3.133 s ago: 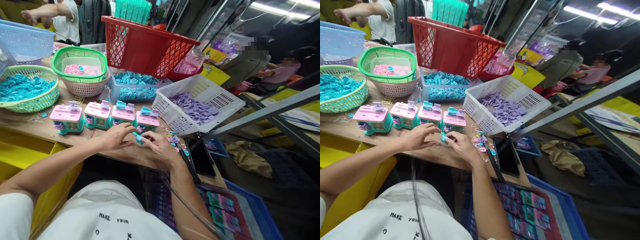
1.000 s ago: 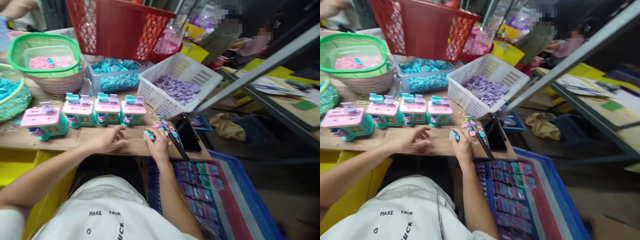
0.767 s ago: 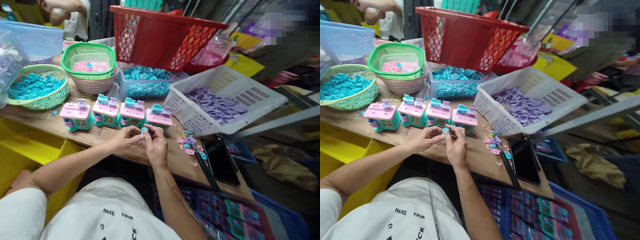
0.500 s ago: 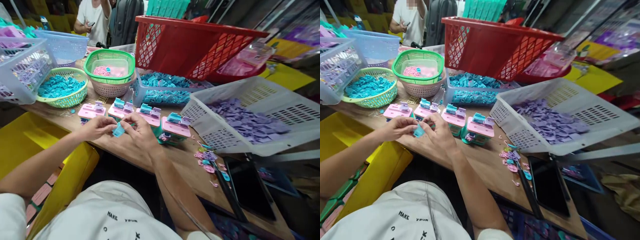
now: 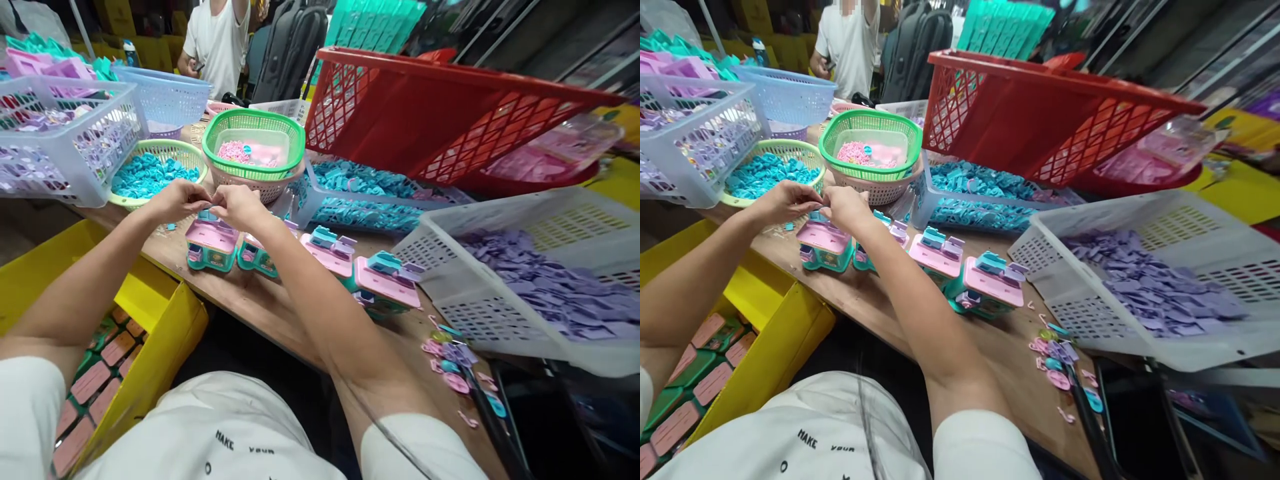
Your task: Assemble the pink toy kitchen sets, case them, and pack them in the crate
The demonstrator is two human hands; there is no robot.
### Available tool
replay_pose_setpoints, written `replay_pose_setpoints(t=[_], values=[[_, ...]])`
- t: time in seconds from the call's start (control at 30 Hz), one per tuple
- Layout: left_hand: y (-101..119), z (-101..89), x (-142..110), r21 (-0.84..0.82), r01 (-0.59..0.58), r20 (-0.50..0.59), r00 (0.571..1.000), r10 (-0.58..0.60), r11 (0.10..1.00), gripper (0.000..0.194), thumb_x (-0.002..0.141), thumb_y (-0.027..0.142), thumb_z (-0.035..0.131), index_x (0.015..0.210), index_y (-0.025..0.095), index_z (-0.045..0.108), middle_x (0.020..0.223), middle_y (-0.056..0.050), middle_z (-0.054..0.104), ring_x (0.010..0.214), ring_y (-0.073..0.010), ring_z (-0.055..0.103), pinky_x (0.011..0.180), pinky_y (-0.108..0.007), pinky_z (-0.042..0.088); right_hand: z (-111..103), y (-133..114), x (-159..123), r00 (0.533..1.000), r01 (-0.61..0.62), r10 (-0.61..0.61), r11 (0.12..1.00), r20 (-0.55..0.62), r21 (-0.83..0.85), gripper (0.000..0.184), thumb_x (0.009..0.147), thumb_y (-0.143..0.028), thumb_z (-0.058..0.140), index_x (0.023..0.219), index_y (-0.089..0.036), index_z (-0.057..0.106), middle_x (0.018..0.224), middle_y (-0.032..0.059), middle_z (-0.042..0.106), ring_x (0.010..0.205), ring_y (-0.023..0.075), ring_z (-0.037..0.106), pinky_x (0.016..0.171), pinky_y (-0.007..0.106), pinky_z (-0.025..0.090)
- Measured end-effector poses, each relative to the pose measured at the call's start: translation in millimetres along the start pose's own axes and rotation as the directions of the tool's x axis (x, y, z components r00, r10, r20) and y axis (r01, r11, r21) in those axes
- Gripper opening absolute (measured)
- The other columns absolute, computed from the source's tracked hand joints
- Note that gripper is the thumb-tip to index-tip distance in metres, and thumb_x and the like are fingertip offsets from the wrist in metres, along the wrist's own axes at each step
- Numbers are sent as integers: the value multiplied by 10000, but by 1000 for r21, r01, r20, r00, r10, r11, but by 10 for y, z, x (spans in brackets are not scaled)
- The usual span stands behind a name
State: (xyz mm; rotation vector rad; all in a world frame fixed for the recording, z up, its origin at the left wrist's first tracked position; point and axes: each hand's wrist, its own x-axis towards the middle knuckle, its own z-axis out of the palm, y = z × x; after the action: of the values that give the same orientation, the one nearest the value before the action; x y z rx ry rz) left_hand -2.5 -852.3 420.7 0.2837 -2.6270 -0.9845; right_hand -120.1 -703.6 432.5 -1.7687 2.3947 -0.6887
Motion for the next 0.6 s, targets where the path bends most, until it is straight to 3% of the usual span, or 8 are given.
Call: replay_pose_setpoints(t=[0.17,0.33,0.47,0.6], values=[[-18,21,-48,45,-81,14,997,80,996,270,765,381,672,856,148,772,728,-46,722,646,-150,593,620,-259,427,48,53,-87,1000,-14,14,997,0,73,117,879,-260,718,976,-194,720,956,48,769,965,254,668,929,438,403],[-18,61,-50,36,-153,-29,988,154,988,234,761,366,686,818,150,754,714,-44,708,633,-145,580,622,-262,425,84,-5,-163,999,-20,19,1000,-27,-21,140,898,-278,709,1014,-199,707,987,62,773,1033,276,667,956,448,360],[-66,80,-104,-26,-67,-64,996,65,997,286,749,436,709,803,156,721,786,-54,711,736,-157,606,670,-258,450,115,-81,-201,997,-10,0,991,-71,-133,154,929,-275,663,1051,-191,707,1050,117,761,1119,311,631,1002,478,333],[51,-12,-205,-114,71,64,996,-64,991,459,761,600,711,868,155,672,769,-22,678,715,-144,550,648,-250,440,107,-225,-240,995,-35,17,984,-100,-173,234,992,-230,538,1172,-237,687,1133,89,756,1180,282,603,1079,501,314]])
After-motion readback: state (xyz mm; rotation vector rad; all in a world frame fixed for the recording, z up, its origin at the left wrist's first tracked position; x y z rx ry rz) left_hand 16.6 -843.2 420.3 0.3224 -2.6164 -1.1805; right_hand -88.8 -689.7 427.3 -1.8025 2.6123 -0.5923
